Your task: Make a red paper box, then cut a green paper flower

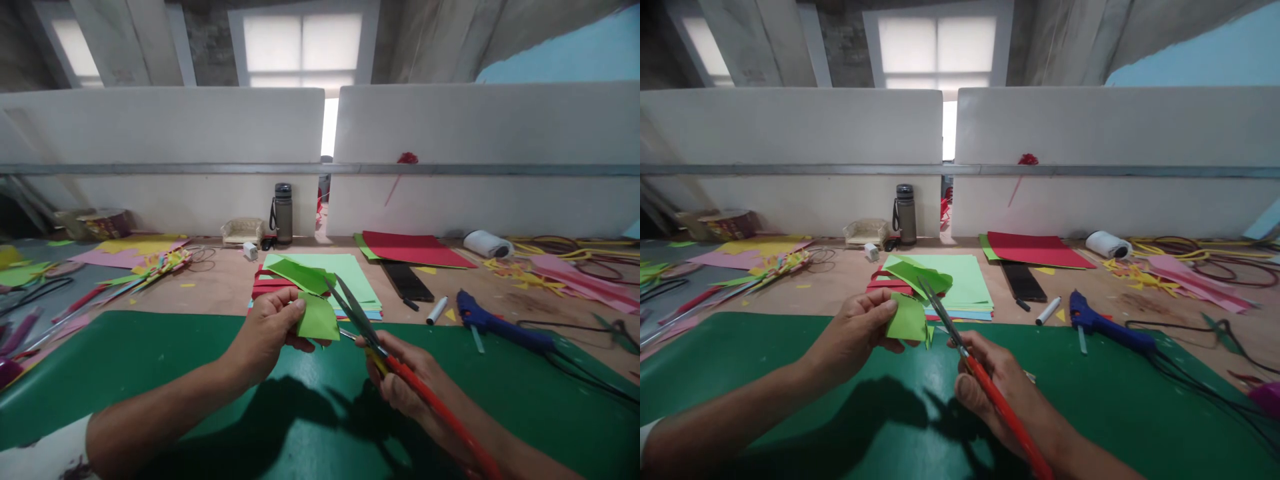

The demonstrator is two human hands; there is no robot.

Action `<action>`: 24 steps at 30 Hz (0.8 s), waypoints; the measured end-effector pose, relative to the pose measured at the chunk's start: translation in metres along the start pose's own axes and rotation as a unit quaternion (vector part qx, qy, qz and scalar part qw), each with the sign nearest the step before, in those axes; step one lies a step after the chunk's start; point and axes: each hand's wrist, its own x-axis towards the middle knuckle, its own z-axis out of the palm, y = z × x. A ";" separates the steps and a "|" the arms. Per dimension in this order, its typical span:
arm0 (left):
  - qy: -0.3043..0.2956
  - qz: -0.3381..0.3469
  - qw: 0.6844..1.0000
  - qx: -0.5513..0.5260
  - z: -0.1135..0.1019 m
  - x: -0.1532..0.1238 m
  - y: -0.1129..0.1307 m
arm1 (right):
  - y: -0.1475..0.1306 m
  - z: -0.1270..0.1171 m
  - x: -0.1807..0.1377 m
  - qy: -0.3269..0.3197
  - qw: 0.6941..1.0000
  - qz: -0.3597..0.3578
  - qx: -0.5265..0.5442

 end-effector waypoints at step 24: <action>-0.032 -0.104 0.994 0.003 0.016 -0.010 -0.037 | -0.028 0.023 0.025 0.116 0.991 0.037 0.063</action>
